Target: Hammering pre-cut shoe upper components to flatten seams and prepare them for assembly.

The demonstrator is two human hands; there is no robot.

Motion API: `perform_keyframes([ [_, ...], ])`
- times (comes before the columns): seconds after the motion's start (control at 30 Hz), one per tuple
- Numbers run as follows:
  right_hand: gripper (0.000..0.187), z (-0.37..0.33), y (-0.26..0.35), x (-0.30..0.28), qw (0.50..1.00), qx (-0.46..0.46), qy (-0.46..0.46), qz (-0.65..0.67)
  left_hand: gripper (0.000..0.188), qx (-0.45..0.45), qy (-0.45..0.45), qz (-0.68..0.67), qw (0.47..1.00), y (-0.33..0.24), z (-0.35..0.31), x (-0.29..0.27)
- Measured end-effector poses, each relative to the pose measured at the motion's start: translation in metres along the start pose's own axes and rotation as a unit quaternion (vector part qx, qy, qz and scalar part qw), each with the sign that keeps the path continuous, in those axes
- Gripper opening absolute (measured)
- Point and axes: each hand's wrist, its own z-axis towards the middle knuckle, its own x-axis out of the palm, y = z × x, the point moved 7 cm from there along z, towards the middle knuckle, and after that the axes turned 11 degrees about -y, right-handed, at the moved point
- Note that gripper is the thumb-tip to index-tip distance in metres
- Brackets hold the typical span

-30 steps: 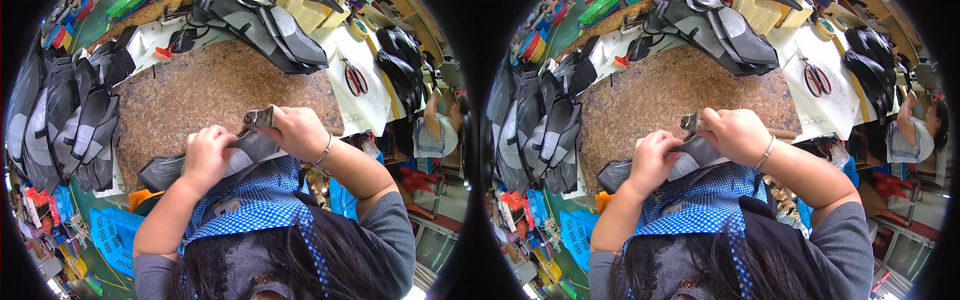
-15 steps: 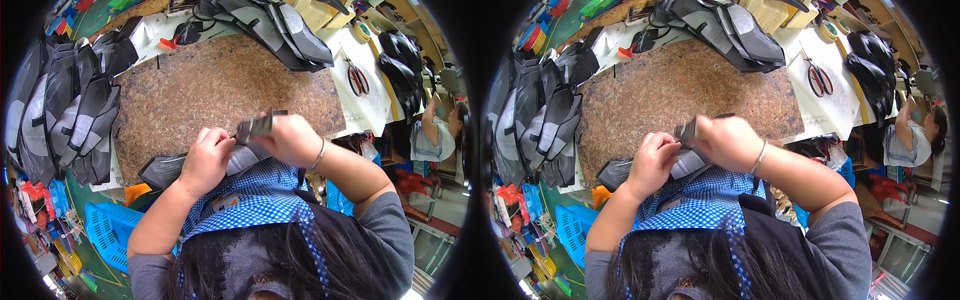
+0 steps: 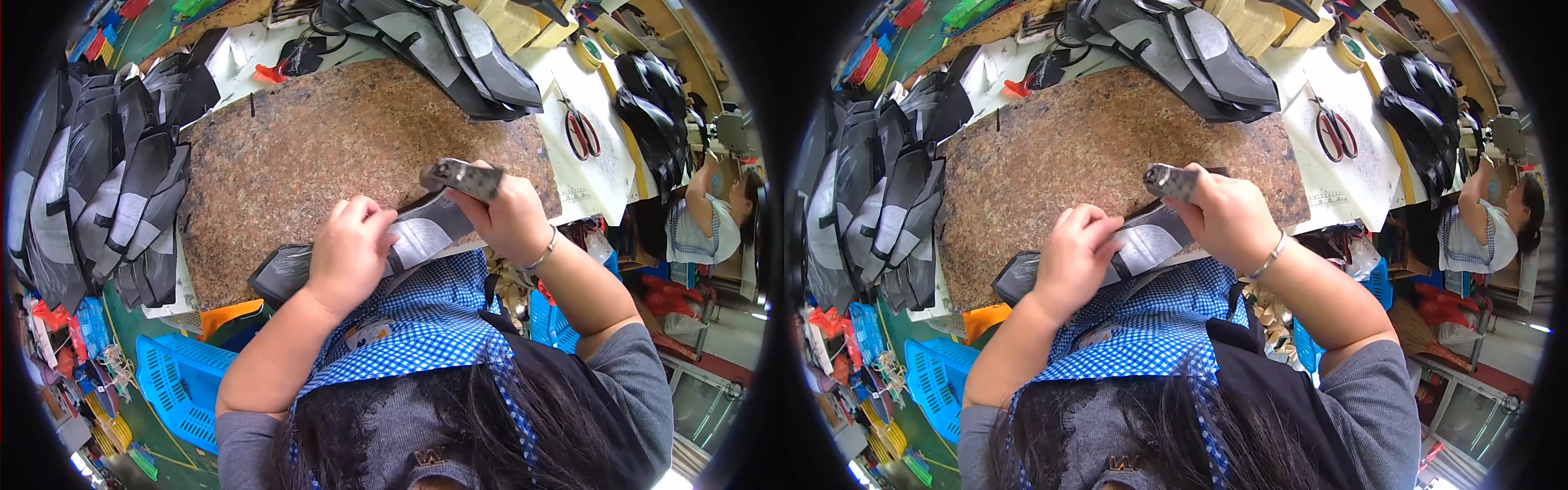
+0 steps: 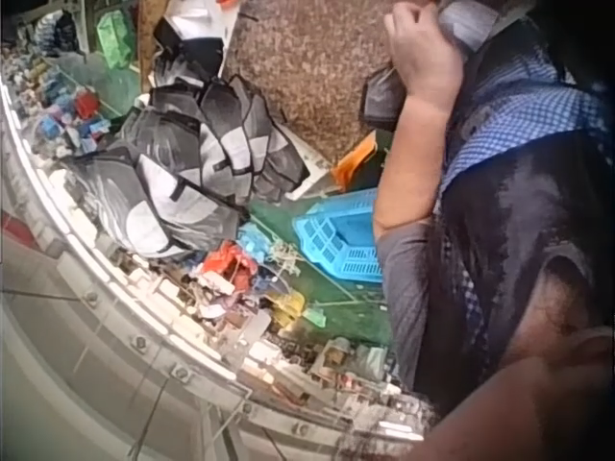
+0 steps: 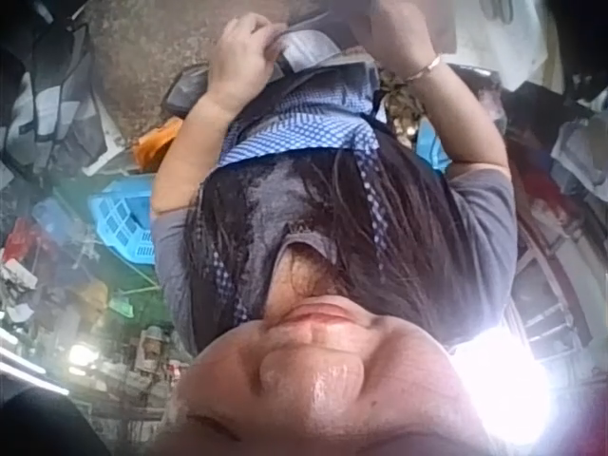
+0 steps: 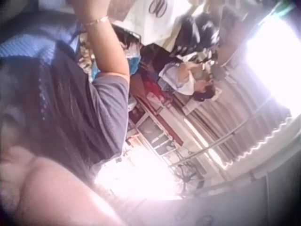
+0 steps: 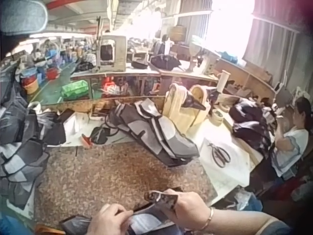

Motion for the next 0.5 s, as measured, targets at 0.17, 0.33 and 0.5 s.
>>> perform_keyframes([
  [0.17, 0.026, -0.009, 0.015, 0.006, 1.0, -0.007, 0.013, -0.015, 0.029, 0.11, 0.028, 0.208, 0.971, -0.026, -0.021, 0.011],
  [0.33, 0.026, -0.023, 0.034, 0.022, 0.996, -0.054, 0.052, -0.051, 0.028, 0.021, -0.026, 0.11, 0.993, -0.005, -0.017, -0.011],
  [0.5, 0.024, -0.009, 0.031, 0.019, 0.999, -0.04, 0.022, 0.0, 0.024, 0.065, -0.047, 0.156, 0.984, -0.011, -0.036, -0.013],
])
